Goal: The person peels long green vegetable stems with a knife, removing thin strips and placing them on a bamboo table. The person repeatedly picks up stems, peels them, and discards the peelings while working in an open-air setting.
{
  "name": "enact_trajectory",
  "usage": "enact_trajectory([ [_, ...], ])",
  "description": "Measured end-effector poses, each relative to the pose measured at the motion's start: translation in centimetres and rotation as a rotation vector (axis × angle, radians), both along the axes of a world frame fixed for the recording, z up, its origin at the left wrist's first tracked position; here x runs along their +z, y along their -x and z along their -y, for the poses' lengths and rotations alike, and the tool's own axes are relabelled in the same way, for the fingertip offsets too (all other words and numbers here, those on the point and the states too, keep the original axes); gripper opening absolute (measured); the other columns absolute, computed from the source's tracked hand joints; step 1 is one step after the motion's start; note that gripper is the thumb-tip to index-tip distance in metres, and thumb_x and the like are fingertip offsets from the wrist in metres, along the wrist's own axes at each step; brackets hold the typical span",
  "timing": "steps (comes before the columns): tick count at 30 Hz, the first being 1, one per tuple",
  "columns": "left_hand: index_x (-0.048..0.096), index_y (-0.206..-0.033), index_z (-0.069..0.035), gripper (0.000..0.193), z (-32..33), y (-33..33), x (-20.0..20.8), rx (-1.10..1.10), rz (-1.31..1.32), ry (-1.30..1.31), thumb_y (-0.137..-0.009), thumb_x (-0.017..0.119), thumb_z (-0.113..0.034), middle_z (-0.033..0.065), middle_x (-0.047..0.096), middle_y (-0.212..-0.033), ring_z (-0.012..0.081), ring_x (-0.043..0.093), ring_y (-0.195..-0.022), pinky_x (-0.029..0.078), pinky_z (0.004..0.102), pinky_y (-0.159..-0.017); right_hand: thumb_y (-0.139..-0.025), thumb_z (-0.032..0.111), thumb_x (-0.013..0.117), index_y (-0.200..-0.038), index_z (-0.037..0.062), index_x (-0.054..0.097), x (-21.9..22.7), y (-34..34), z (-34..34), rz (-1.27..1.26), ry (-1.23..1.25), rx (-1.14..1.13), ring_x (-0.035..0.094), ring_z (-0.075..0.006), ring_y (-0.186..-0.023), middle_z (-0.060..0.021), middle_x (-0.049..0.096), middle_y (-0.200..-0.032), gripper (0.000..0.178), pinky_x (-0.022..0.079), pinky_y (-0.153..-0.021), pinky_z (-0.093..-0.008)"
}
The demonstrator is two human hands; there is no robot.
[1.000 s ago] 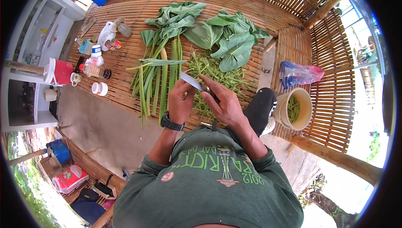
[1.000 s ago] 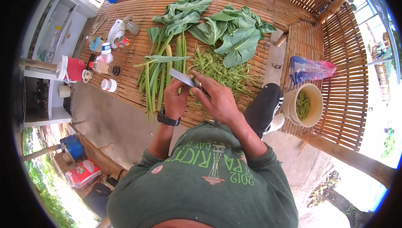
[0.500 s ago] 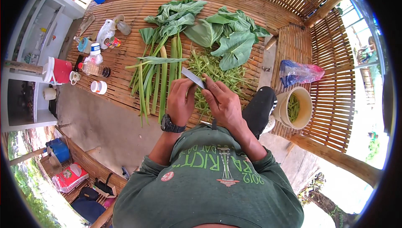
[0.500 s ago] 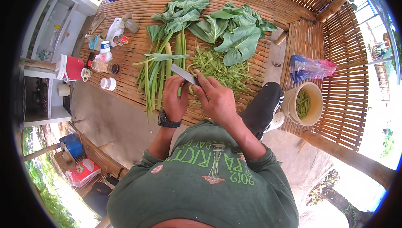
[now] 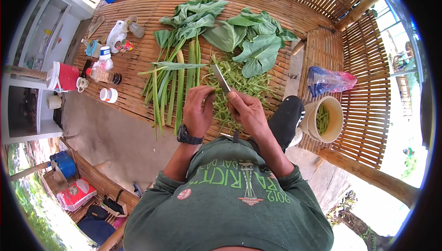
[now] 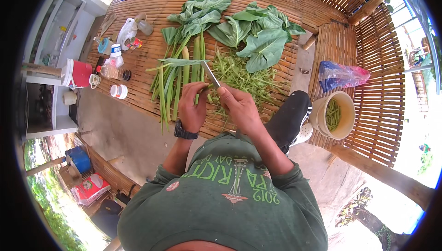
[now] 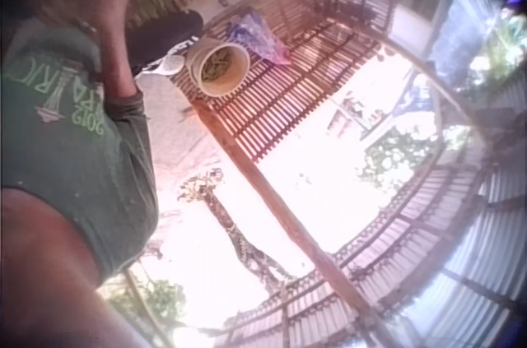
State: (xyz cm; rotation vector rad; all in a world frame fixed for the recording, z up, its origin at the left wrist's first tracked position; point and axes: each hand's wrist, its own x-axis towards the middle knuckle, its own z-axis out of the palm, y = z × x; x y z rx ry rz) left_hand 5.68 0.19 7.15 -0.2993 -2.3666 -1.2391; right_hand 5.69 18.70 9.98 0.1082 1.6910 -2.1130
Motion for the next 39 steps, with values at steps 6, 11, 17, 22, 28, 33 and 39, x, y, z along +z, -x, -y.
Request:
enact_trajectory([
  [6,0.07,-0.116,0.0,0.027,-0.4,-0.1,-1.2,-0.025,0.101,-0.231,-0.093,0.066,0.014,0.0113,0.074,-0.112,0.0232,0.072,-0.104,0.058,0.0338,-0.09,-0.111,0.044,0.056,-0.097,0.0077,0.061,0.3,0.3,-0.7,0.265,0.32,0.053,0.04,-0.0065,-0.058,0.0017,0.051,-0.078,0.039,0.029,-0.049,-0.0248],
  [11,0.068,-0.12,0.0,0.026,-1.4,-0.3,-1.7,-0.086,0.227,-0.662,-0.097,0.065,0.012,0.0087,0.074,-0.113,0.0171,0.072,-0.106,0.059,0.0313,-0.093,-0.112,0.043,0.055,-0.099,0.0087,0.062,0.0,0.3,0.1,0.367,0.44,0.02,0.039,-0.007,-0.055,0.0027,0.054,-0.077,0.037,0.03,-0.048,-0.0256],
  [17,0.067,-0.119,-0.002,0.016,1.4,1.3,-2.2,-0.08,0.238,-0.943,-0.103,0.066,0.001,0.0101,0.074,-0.114,0.016,0.072,-0.103,0.062,0.0321,-0.091,-0.11,0.041,0.057,-0.095,0.0083,0.06,-3.3,1.8,-2.3,0.351,0.445,-0.126,0.043,-0.0085,-0.054,0.0002,0.057,-0.076,0.036,0.033,-0.046,-0.0276],
  [22,0.067,-0.119,-0.005,0.014,5.3,2.0,-1.8,0.046,0.225,-1.068,-0.105,0.067,-0.005,0.0117,0.075,-0.114,0.0162,0.071,-0.101,0.063,0.0331,-0.083,-0.11,0.037,0.06,-0.145,0.0058,0.062,-9.9,3.2,-7.5,0.194,-0.038,-0.292,0.048,-0.0073,-0.06,0.0006,0.057,-0.078,0.047,0.039,-0.052,-0.0257],
  [28,0.066,-0.118,-0.004,0.017,5.4,1.8,-1.2,0.076,0.187,-0.864,-0.102,0.071,-0.005,0.0126,0.076,-0.115,0.0132,0.07,-0.1,0.061,0.0285,-0.079,-0.11,0.031,0.061,-0.153,0.012,0.058,-10.7,1.3,-6.5,-0.216,-0.664,-0.162,0.047,-0.0093,-0.069,0.0008,0.056,-0.075,0.047,0.044,-0.065,-0.0271],
  [33,0.064,-0.116,-0.001,0.025,3.2,1.5,-1.1,0.034,0.028,-0.709,-0.095,0.075,0.006,0.0131,0.072,-0.119,0.013,0.07,-0.1,0.058,0.0261,-0.079,-0.108,0.028,0.063,-0.155,0.0067,0.054,-5.2,0.0,-2.2,-0.273,-0.637,-0.136,0.054,-0.0195,-0.066,-0.0109,0.065,-0.077,0.052,0.049,-0.065,-0.0371],
  [39,0.066,-0.112,-0.001,0.029,2.6,1.4,0.8,0.107,-0.116,-0.171,-0.087,0.078,0.008,0.0134,0.073,-0.118,0.0242,0.072,-0.098,0.057,0.0322,-0.081,-0.105,0.022,0.067,-0.156,0.0088,0.054,2.4,-1.0,1.8,-0.542,-0.372,0.033,0.06,-0.0208,-0.066,-0.0145,0.068,-0.087,0.054,0.052,-0.067,-0.0353],
])
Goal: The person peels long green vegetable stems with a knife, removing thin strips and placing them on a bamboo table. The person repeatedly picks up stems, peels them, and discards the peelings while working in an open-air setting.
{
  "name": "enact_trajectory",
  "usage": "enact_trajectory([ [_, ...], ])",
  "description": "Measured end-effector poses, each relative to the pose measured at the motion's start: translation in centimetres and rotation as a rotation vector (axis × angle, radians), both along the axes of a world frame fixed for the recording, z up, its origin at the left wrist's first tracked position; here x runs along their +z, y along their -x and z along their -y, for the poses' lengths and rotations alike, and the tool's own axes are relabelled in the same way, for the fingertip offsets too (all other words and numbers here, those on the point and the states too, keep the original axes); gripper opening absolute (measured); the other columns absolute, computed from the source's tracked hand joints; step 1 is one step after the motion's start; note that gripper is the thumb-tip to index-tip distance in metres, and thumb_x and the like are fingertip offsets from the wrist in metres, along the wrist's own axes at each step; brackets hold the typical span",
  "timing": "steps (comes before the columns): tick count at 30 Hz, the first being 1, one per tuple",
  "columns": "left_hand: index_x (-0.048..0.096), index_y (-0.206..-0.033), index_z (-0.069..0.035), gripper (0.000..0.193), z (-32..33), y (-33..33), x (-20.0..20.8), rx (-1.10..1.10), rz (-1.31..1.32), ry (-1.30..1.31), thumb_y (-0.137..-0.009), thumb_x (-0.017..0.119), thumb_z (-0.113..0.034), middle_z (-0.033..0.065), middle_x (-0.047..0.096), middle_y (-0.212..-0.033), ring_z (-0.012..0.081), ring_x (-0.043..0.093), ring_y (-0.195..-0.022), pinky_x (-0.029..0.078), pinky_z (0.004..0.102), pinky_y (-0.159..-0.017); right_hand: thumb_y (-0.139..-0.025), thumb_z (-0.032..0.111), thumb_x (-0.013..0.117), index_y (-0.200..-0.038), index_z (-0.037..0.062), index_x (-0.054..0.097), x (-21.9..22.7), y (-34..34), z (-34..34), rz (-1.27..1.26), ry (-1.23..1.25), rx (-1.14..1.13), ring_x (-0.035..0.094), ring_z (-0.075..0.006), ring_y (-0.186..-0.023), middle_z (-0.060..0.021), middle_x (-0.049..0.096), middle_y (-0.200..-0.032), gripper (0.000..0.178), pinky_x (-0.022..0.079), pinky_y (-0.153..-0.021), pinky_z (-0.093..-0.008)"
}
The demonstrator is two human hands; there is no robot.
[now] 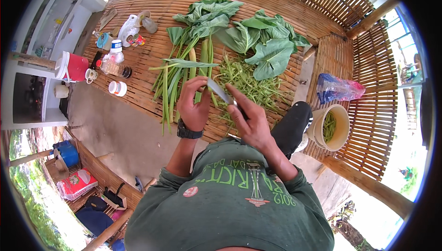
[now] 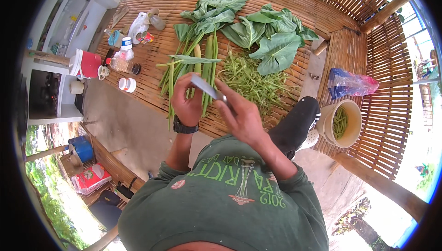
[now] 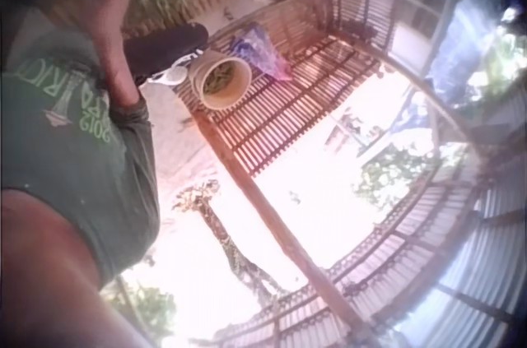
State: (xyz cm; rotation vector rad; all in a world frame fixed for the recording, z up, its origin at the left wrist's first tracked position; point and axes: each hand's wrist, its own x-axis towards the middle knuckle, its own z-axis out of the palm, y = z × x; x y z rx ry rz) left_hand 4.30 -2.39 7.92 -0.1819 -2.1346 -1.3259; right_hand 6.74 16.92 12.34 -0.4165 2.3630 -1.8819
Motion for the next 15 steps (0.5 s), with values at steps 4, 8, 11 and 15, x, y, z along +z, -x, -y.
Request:
enact_trajectory([
  [4,0.068,-0.11,-0.002,0.026,0.5,-0.5,0.6,0.05,-0.057,0.193,-0.086,0.079,0.001,0.015,0.074,-0.114,0.0332,0.072,-0.101,0.058,0.0413,-0.089,-0.104,0.018,0.066,-0.154,0.0073,0.056,0.5,0.4,1.6,-0.063,-0.026,0.026,0.063,-0.0201,-0.071,-0.0163,0.071,-0.094,0.052,0.054,-0.072,-0.034],
  [8,0.069,-0.11,-0.005,0.032,0.7,-0.7,1.1,0.063,-0.092,0.252,-0.081,0.08,0.003,0.0123,0.072,-0.11,0.0346,0.07,-0.1,0.058,0.0414,-0.086,-0.105,0.014,0.062,-0.152,0.0001,0.056,0.6,0.3,1.7,0.065,-0.032,0.063,0.065,-0.0181,-0.08,-0.0161,0.073,-0.102,0.049,0.055,-0.079,-0.0338],
  [11,0.069,-0.108,-0.007,0.032,0.7,-0.8,2.0,0.071,-0.154,0.285,-0.079,0.081,0.002,0.0089,0.071,-0.107,0.0316,0.07,-0.098,0.058,0.0397,-0.083,-0.107,0.014,0.058,-0.151,-0.004,0.055,-0.2,0.2,1.7,0.046,-0.028,0.043,0.059,-0.0146,-0.081,-0.0106,0.069,-0.098,0.048,0.051,-0.077,-0.0306],
  [15,0.069,-0.107,-0.007,0.031,1.0,-1.4,1.5,0.12,-0.182,0.319,-0.08,0.08,0.002,0.0069,0.069,-0.105,0.0295,0.069,-0.096,0.058,0.0392,-0.079,-0.107,0.015,0.055,-0.152,-0.0047,0.054,0.3,0.3,2.5,0.108,0.039,0.052,0.046,-0.0089,-0.076,-0.0026,0.057,-0.088,0.049,0.042,-0.068,-0.0252],
])
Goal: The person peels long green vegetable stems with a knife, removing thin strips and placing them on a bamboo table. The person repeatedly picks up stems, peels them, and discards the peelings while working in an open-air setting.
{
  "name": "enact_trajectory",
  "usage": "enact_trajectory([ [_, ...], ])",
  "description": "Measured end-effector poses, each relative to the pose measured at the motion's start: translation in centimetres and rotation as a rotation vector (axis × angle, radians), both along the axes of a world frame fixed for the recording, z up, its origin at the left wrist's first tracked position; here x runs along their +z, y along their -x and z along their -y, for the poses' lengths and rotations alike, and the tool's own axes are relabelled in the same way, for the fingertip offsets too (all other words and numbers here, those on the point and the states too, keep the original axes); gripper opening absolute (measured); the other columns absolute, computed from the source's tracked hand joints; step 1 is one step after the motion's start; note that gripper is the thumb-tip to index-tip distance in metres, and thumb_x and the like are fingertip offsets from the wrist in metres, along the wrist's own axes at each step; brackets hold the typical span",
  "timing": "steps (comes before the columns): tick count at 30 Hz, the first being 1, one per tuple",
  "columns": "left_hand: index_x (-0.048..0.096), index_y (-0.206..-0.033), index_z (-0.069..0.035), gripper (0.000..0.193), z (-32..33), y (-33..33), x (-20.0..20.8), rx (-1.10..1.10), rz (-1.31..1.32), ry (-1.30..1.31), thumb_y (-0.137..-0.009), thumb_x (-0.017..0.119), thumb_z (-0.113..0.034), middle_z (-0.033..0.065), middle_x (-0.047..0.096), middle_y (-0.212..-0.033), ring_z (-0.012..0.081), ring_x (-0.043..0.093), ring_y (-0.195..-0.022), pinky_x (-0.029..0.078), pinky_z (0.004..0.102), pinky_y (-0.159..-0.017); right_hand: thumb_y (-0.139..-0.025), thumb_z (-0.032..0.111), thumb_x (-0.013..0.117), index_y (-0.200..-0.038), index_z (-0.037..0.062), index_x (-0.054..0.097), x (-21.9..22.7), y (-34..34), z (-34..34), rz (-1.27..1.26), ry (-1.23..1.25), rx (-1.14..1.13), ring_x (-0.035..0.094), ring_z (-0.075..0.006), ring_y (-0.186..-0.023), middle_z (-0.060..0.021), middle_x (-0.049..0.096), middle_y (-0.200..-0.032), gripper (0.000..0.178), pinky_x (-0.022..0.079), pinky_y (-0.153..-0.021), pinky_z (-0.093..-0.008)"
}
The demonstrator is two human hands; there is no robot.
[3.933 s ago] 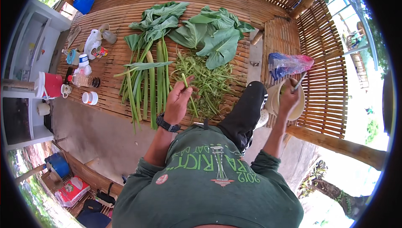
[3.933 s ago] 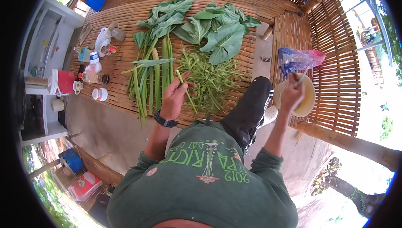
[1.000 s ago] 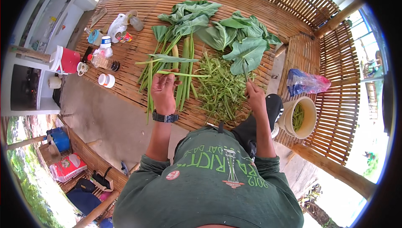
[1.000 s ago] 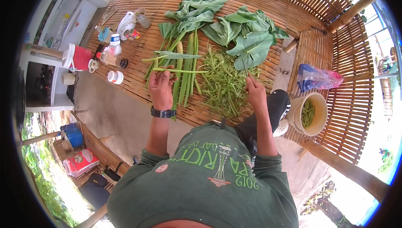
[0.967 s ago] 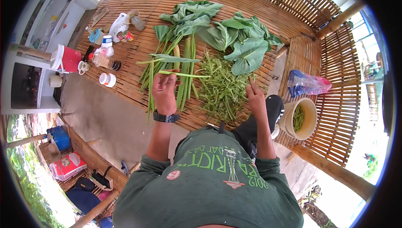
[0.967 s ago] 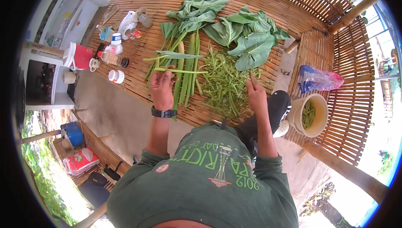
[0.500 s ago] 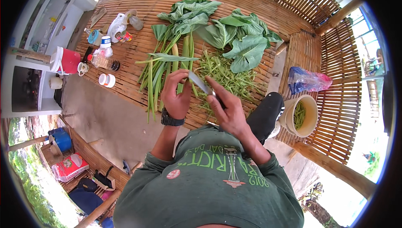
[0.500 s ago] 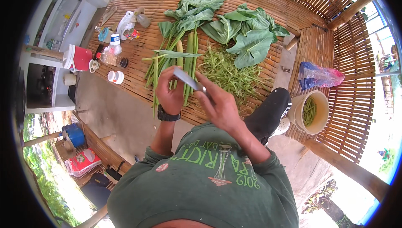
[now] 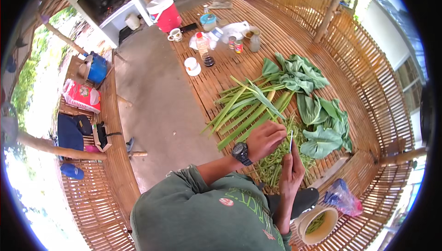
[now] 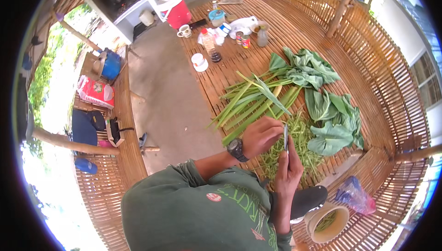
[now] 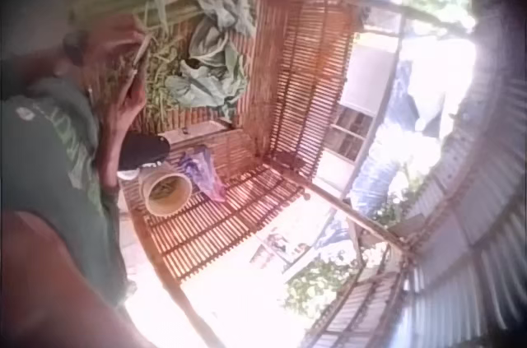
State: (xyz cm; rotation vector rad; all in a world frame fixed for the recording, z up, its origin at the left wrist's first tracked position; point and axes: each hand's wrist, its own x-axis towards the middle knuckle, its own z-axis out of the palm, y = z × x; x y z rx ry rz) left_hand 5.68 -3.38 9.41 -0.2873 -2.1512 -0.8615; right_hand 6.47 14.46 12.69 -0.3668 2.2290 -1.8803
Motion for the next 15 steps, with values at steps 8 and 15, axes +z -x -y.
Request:
enact_trajectory([
  [8,0.066,-0.106,-0.009,0.028,0.4,0.24,-0.52,-0.012,0.005,0.05,-0.082,0.08,-0.005,0.0038,0.067,-0.108,0.0293,0.068,-0.099,0.058,0.0396,-0.083,-0.109,0.02,0.053,-0.156,-0.0023,0.05,-0.42,-0.02,-0.34,0.084,0.049,0.039,0.042,-0.0061,-0.07,0.0036,0.048,-0.076,0.052,0.036,-0.062,-0.0239],
  [15,0.068,-0.104,-0.008,0.027,0.27,-0.28,-0.19,0.003,0.023,0.011,-0.081,0.081,-0.001,0.0068,0.069,-0.105,0.0304,0.07,-0.096,0.058,0.0391,-0.08,-0.109,0.016,0.055,-0.153,-0.0037,0.053,-0.81,-0.24,-0.15,0.022,0.022,0.006,0.043,-0.0062,-0.072,0.0041,0.049,-0.079,0.049,0.037,-0.064,-0.0229],
])
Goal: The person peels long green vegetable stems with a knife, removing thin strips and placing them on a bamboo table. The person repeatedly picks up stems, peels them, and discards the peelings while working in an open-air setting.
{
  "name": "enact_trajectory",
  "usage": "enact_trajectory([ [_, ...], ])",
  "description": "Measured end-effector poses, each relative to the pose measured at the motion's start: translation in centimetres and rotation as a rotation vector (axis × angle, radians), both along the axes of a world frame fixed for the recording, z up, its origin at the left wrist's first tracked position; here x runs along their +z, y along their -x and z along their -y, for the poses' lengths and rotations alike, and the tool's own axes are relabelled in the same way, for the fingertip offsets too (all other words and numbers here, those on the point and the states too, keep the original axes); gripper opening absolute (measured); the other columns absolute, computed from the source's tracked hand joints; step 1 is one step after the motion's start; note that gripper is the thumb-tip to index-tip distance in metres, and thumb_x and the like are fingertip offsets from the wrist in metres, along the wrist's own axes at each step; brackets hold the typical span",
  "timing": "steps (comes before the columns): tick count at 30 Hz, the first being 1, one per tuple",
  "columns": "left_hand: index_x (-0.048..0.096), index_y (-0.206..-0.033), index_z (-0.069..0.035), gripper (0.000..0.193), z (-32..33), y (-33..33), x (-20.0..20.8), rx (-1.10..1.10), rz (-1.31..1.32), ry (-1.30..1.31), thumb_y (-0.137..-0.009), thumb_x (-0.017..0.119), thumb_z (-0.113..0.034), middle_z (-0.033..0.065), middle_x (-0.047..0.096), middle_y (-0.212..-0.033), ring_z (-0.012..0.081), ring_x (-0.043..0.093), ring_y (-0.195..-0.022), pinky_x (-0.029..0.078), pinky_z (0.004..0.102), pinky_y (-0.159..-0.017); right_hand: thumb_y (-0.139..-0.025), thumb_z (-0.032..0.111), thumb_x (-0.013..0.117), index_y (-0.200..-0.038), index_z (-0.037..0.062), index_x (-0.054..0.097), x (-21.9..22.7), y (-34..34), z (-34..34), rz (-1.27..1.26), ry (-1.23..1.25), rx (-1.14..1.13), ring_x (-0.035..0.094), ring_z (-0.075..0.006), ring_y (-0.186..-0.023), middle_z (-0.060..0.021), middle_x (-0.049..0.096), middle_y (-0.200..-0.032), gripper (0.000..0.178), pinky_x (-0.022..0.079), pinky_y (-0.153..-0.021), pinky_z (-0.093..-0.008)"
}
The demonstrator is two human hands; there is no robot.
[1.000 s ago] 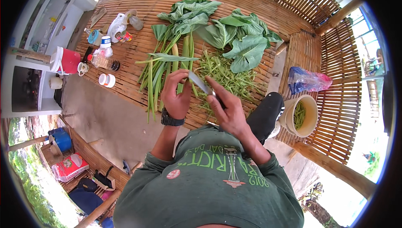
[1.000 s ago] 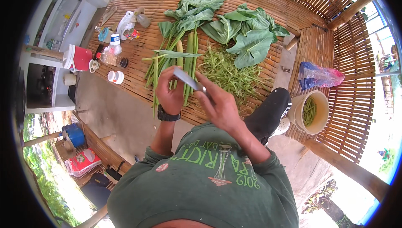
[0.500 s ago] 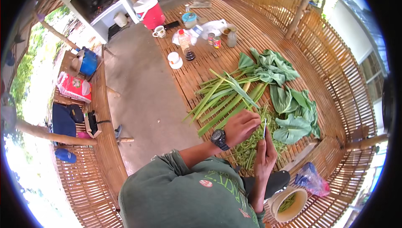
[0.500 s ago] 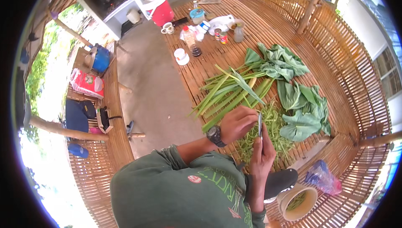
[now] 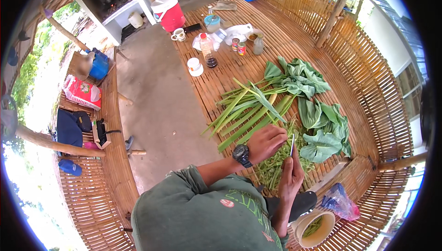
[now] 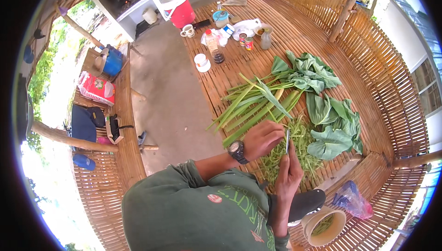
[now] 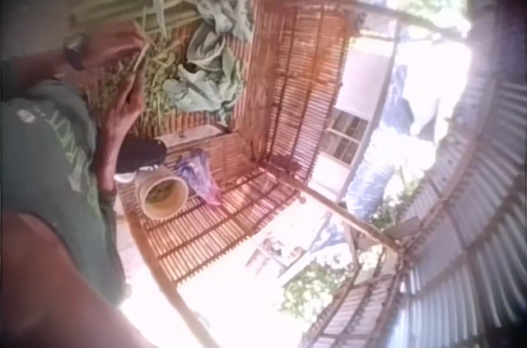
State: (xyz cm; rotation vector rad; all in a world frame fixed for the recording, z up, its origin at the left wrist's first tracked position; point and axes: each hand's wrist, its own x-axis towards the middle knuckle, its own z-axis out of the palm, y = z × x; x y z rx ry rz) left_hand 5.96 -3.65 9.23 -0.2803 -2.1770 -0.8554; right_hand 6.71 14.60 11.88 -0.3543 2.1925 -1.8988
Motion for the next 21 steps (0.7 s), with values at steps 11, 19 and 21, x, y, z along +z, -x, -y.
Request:
enact_trajectory([
  [11,0.069,-0.11,0.0,0.027,-0.6,-0.5,-1.0,-0.137,0.253,-0.319,-0.086,0.072,0.011,0.0133,0.073,-0.113,0.027,0.074,-0.099,0.059,0.0343,-0.086,-0.112,0.025,0.057,-0.146,0.0025,0.064,-0.8,1.4,-1.3,0.401,0.288,0.096,0.041,-0.0033,-0.062,0.0069,0.049,-0.075,0.042,0.031,-0.055,-0.0221],
  [19,0.068,-0.113,-0.004,0.019,1.7,0.1,-2.1,-0.317,0.371,-1.122,-0.097,0.075,0.001,0.0114,0.076,-0.111,0.0164,0.074,-0.096,0.061,0.0286,-0.079,-0.11,0.036,0.059,-0.113,0.005,0.073,-4.3,3.5,-6.1,0.526,0.434,-0.204,0.042,-0.0049,-0.05,0.0037,0.053,-0.067,0.034,0.03,-0.043,-0.0243],
  [21,0.066,-0.115,-0.007,0.019,3.3,0.4,-2.2,-0.273,0.345,-1.215,-0.099,0.075,-0.005,0.0104,0.077,-0.11,0.0211,0.076,-0.093,0.063,0.033,-0.074,-0.111,0.036,0.059,-0.122,0.0053,0.073,-5.6,4.2,-8.2,0.467,0.407,-0.327,0.042,-0.0049,-0.049,0.0039,0.053,-0.068,0.036,0.031,-0.043,-0.0237],
])
